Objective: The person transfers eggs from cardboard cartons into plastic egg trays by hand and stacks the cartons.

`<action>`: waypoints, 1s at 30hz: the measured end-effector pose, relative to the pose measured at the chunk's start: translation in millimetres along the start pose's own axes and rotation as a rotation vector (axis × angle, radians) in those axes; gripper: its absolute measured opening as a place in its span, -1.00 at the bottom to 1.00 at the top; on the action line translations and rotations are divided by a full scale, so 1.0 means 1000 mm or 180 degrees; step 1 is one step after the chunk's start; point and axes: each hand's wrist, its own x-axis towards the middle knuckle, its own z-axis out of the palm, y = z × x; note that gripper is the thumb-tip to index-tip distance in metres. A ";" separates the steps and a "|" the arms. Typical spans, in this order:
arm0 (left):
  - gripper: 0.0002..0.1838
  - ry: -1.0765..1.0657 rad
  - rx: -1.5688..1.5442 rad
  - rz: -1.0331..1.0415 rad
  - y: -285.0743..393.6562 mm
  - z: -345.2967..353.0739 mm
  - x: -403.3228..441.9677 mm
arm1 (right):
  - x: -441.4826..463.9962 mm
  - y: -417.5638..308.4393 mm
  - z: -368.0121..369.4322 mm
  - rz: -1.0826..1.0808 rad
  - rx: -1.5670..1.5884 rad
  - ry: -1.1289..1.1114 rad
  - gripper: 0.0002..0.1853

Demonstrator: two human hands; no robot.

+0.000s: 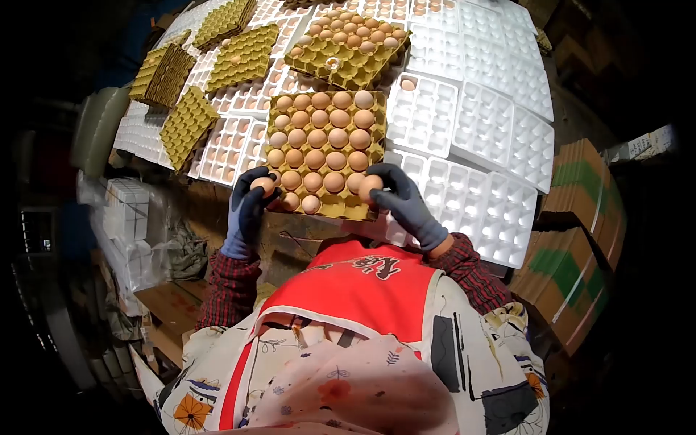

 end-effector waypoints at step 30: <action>-0.59 -0.1662 0.5872 0.2502 0.010 0.074 0.365 | 0.035 -0.020 0.104 -0.0540 -0.5140 0.0144 -0.55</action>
